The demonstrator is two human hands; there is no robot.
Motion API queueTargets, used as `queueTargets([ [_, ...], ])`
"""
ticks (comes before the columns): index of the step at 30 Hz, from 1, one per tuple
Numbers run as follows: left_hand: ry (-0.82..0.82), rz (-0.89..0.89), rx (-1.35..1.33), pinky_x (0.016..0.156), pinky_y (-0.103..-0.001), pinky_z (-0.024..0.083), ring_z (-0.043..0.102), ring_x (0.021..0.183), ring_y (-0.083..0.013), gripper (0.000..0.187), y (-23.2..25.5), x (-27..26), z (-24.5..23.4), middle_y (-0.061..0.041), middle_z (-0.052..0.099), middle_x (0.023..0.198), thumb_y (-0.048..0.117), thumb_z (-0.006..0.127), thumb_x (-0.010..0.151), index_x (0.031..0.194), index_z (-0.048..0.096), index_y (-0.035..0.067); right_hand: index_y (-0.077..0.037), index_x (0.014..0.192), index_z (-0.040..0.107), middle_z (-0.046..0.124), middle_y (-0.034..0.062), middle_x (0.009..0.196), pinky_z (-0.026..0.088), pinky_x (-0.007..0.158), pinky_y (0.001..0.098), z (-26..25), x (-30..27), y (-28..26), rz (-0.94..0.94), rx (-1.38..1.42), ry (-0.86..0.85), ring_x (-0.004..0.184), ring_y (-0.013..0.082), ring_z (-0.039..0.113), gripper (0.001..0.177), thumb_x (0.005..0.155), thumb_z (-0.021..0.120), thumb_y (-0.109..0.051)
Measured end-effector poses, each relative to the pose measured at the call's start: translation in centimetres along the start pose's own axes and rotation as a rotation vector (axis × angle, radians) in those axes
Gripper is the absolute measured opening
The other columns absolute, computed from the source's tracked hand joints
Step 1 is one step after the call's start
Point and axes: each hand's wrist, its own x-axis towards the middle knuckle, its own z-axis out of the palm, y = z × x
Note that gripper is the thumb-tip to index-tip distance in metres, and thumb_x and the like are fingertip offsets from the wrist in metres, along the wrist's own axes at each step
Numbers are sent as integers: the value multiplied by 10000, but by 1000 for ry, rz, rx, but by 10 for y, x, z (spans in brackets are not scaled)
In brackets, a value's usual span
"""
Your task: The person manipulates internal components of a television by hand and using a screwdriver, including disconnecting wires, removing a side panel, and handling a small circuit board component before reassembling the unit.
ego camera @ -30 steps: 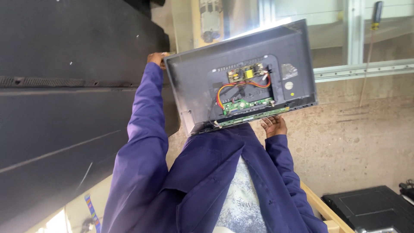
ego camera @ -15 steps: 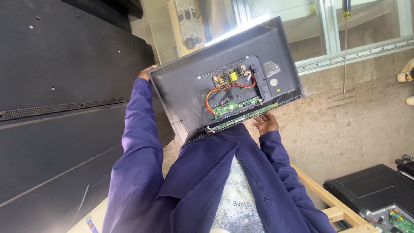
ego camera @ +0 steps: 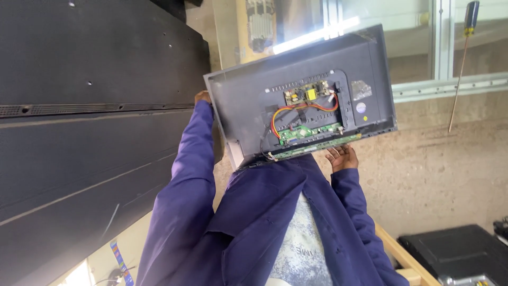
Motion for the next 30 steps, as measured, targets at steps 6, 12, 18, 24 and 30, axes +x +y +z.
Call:
queueTargets([
  [6,-144,-213,-800,866,-456,584,709,963,-273,380,-24,-25,44,-193,713,1050,274,452,952,1175,673,61,-224,990,627,704,66,971,613,708,440,-4,5,-4,-29,49,22,933,307,705,220,956,490,-392],
  [12,-221,-160,-2070,588,-456,472,440,603,-270,361,-39,-84,102,-7,260,662,455,397,965,825,552,161,-212,1001,565,673,50,959,618,699,422,7,7,-41,-88,81,188,910,285,702,241,994,399,-387],
  [18,37,220,-1906,557,-359,608,529,541,-141,140,-20,-150,100,-11,462,623,225,636,985,1051,637,101,-202,965,577,672,86,909,620,652,421,-23,37,-50,-166,21,239,854,315,711,165,993,431,-274],
  [24,268,257,-1812,520,-344,577,565,524,-154,116,-16,-151,92,-60,542,643,147,674,967,1050,654,69,-176,926,570,667,75,822,636,539,358,-8,37,-51,-191,-13,260,728,263,720,122,994,533,-270],
  [30,370,189,-1717,555,-217,572,594,567,-99,88,-19,-138,71,-8,590,721,138,659,965,1044,660,101,-158,924,499,554,57,764,584,424,350,-16,42,-39,-57,0,276,642,270,677,200,1025,397,-297],
])
